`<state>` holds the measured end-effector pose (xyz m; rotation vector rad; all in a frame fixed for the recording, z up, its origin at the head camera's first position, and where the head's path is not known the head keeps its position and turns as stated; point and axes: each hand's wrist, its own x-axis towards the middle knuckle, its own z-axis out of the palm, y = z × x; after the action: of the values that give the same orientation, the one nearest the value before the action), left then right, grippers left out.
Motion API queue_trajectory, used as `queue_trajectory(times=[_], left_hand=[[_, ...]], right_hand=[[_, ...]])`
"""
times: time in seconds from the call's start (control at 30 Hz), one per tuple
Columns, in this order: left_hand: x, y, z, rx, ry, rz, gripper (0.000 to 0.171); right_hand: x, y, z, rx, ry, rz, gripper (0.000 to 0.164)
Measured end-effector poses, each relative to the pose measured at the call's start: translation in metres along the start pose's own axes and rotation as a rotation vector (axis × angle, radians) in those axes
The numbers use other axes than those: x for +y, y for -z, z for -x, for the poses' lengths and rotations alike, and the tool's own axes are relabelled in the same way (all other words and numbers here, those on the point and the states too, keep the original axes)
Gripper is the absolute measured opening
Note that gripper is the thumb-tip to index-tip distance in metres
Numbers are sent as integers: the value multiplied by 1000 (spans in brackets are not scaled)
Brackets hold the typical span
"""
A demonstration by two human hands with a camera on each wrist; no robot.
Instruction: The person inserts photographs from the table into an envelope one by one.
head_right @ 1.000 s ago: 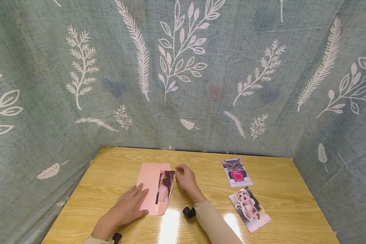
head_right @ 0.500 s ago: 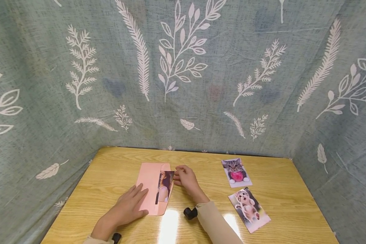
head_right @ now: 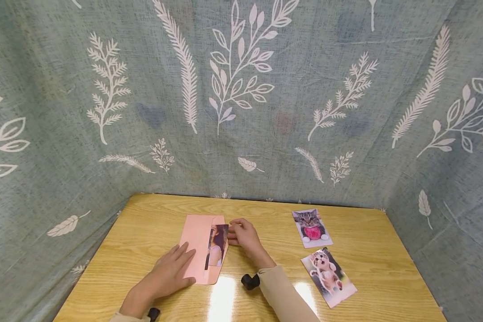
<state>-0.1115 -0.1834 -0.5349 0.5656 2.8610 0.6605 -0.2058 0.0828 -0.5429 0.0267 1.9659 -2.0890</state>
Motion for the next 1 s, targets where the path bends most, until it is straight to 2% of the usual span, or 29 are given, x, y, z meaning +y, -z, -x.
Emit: queue_trajectory(times=[1.0], left_hand=[[-1, 0, -1, -6, -2, -14, 78]], right_hand=[[4, -15, 3, -71, -31, -29, 34]])
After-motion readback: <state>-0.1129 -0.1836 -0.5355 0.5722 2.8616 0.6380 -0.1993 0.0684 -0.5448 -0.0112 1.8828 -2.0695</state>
